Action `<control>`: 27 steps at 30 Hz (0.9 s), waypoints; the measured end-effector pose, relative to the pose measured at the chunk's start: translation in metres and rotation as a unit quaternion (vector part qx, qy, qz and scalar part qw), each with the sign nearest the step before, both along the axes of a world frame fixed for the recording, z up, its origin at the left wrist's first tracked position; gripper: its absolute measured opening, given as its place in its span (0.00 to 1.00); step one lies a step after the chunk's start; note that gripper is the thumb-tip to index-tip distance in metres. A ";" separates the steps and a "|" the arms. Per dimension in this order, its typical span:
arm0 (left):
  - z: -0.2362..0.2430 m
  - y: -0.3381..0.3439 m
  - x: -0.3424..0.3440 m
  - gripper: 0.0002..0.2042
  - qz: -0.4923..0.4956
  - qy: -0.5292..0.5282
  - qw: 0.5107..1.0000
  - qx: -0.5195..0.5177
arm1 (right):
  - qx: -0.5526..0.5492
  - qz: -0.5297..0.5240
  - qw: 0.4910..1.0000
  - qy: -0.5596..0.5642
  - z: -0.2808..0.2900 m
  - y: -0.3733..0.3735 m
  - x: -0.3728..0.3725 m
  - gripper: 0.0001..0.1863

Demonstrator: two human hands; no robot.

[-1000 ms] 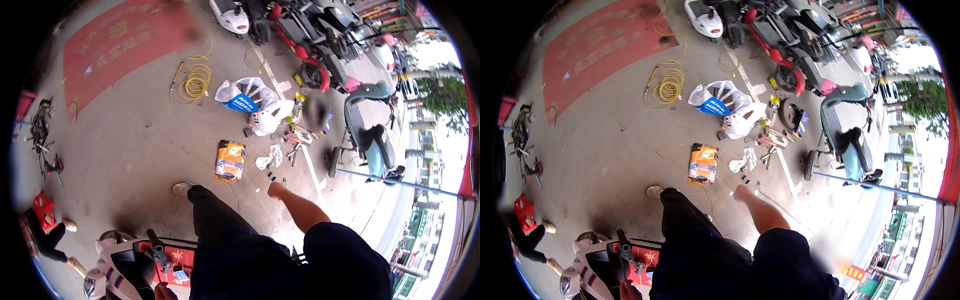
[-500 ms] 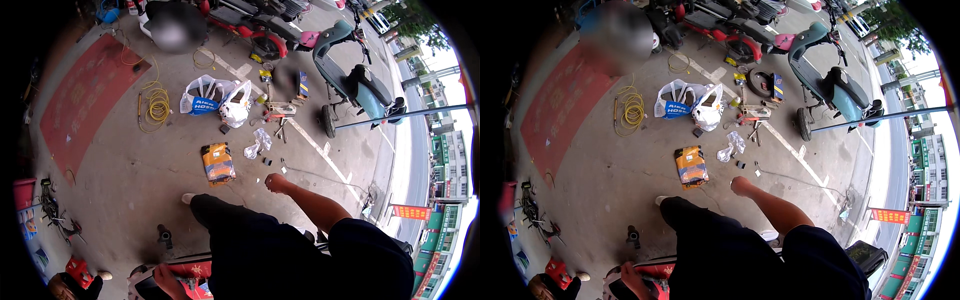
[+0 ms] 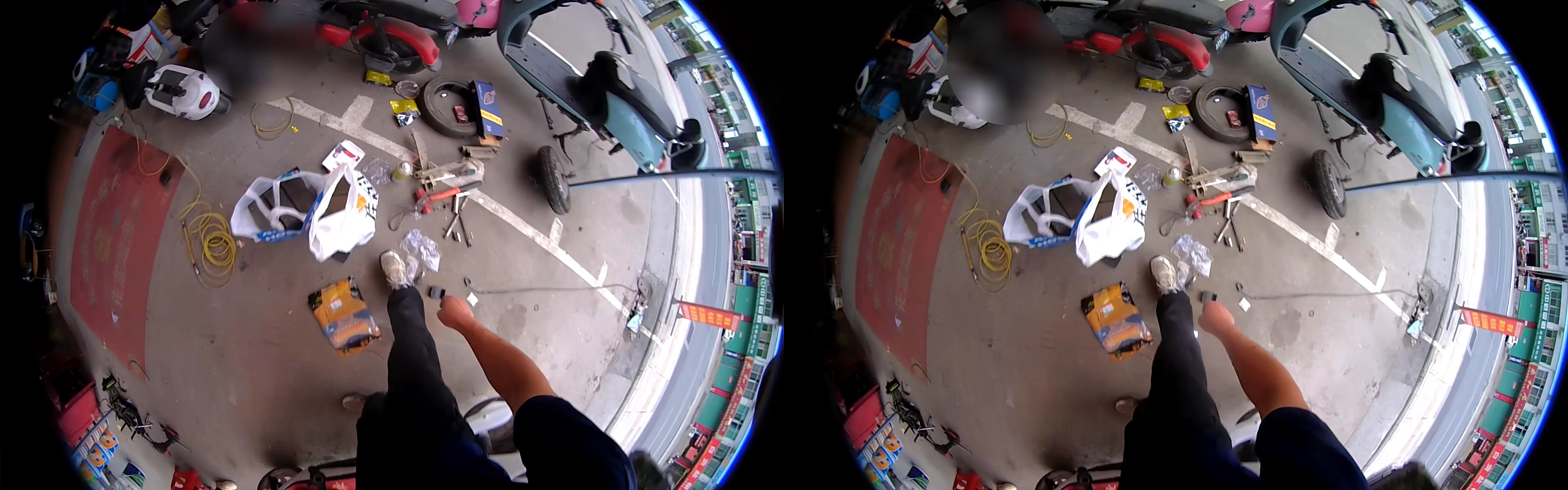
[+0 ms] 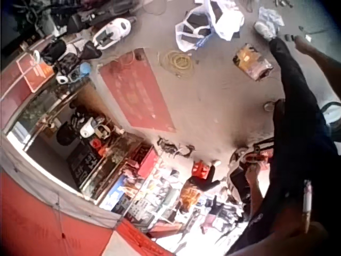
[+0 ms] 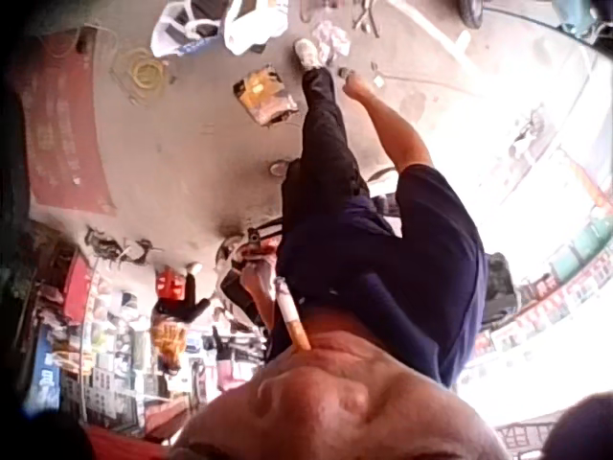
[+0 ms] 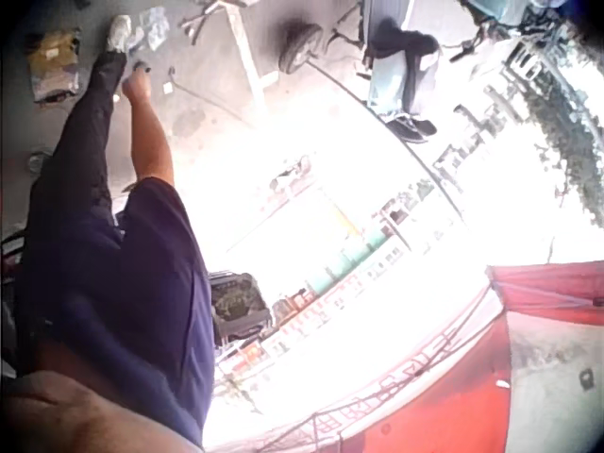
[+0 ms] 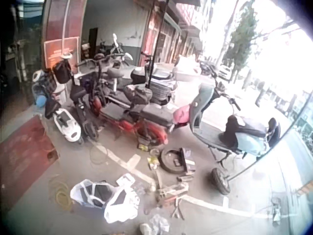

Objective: The person works on the wiring of a scooter parked on a sidewalk. They use shears to strip the insulation from several colored wires and then twist the exposed ends together by hand. The person handles the wires and tools directly while standing next to the scooter.

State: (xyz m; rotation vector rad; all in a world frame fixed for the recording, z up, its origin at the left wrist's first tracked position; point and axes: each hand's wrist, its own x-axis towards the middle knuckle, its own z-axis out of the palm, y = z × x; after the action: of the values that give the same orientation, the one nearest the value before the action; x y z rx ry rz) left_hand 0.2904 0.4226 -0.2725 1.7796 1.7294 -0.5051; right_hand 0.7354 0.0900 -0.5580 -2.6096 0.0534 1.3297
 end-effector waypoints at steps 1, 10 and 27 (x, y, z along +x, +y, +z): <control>-0.005 -0.001 0.015 0.12 -0.014 0.030 0.999 -0.008 | -0.005 -0.030 1.000 -0.006 -0.024 -0.006 0.041 0.18; -0.041 -0.023 0.075 0.11 -0.238 0.265 0.932 -0.067 | -0.115 -0.008 0.968 -0.223 -0.353 -0.051 0.318 0.42; -0.025 0.053 0.220 0.13 0.145 0.004 0.989 0.038 | 0.345 -0.811 0.468 0.070 -0.142 0.054 0.271 0.12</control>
State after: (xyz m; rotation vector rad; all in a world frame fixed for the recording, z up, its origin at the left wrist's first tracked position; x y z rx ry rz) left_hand 0.5106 0.4752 -0.2973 1.5402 1.9939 -0.3278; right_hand 1.0068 0.1444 -0.6996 -0.7325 1.2789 0.4281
